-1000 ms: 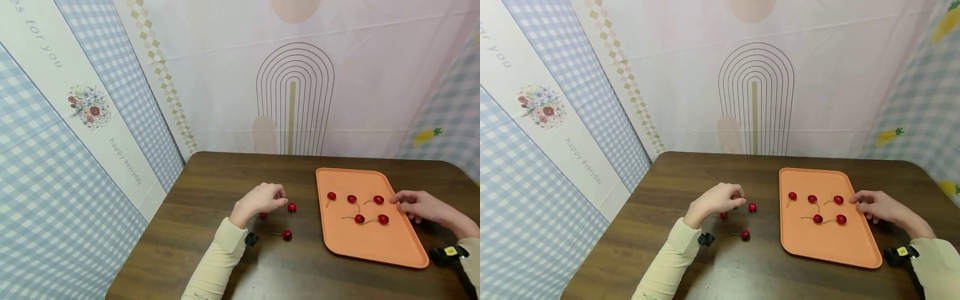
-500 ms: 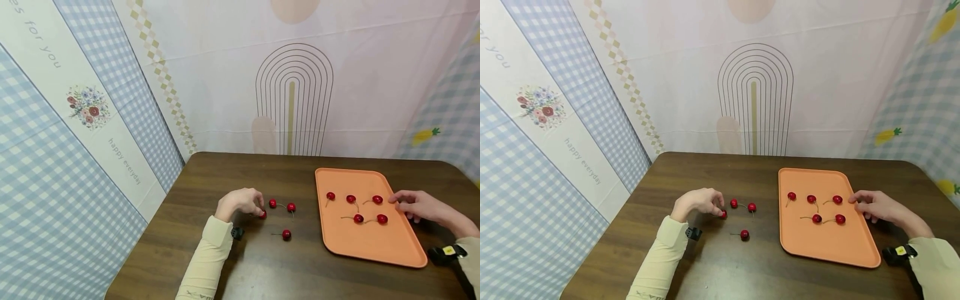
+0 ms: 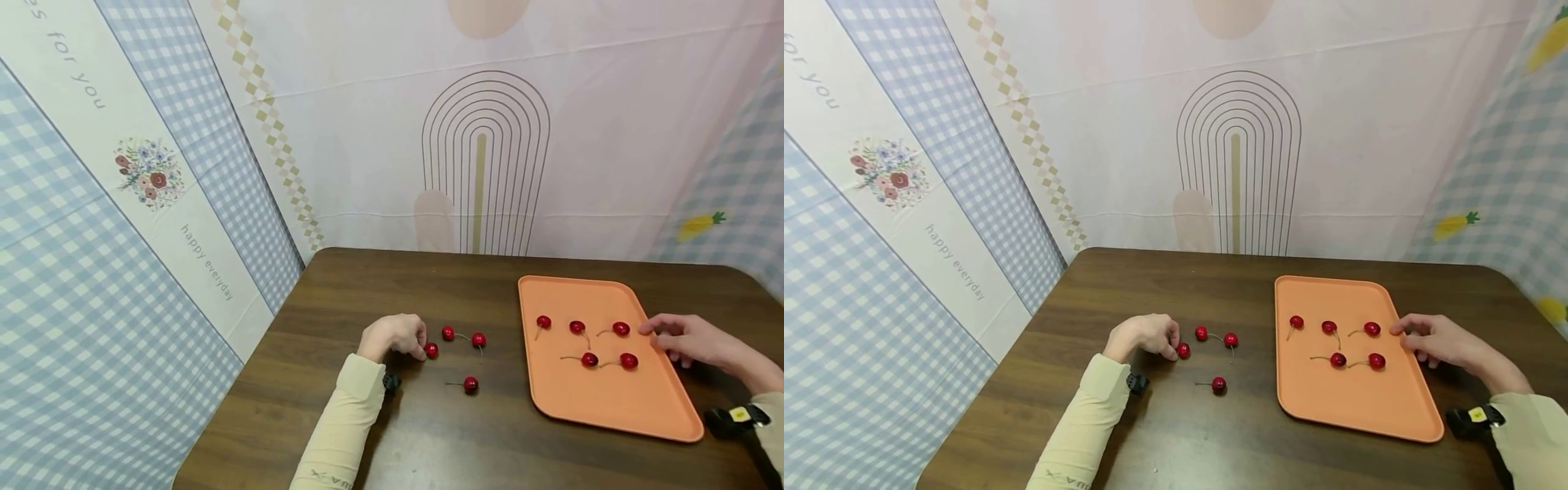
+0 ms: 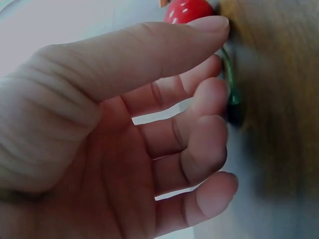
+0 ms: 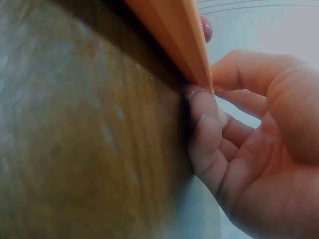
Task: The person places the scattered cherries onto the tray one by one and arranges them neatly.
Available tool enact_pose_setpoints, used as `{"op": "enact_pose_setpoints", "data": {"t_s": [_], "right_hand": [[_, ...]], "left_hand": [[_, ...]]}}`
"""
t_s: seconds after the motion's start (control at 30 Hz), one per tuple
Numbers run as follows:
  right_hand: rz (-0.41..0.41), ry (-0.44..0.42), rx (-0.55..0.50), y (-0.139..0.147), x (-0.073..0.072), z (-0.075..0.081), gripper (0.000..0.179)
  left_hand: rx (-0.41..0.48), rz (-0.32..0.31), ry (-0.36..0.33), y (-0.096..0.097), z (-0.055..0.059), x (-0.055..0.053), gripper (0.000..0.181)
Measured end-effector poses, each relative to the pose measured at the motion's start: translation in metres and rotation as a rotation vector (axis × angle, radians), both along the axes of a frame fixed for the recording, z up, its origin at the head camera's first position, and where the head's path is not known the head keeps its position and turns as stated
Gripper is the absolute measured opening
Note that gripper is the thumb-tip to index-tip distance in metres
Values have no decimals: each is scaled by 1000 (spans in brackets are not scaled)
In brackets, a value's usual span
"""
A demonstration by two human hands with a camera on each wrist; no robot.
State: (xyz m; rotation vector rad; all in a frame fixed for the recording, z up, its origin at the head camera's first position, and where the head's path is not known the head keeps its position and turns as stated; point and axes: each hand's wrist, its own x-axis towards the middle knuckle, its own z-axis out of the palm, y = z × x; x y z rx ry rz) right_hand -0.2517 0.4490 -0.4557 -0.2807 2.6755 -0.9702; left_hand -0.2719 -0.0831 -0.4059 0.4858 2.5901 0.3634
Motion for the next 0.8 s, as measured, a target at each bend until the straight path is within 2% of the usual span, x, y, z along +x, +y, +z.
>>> {"op": "enact_pose_setpoints", "data": {"t_s": [0.2,0.5,0.63,0.8], "right_hand": [[-25,-9,16,-2,1,2,32],[-40,-10,18,-2,0,-1,31],[0,-2,-18,-1,1,-2,31],[-9,-4,-19,0,0,-4,31]], "left_hand": [[-29,-10,13,3,-2,-1,23],[-36,-46,-5,4,-4,-5,38],[-16,-81,-6,6,-4,-4,39],[58,-130,21,15,0,-3,37]]}}
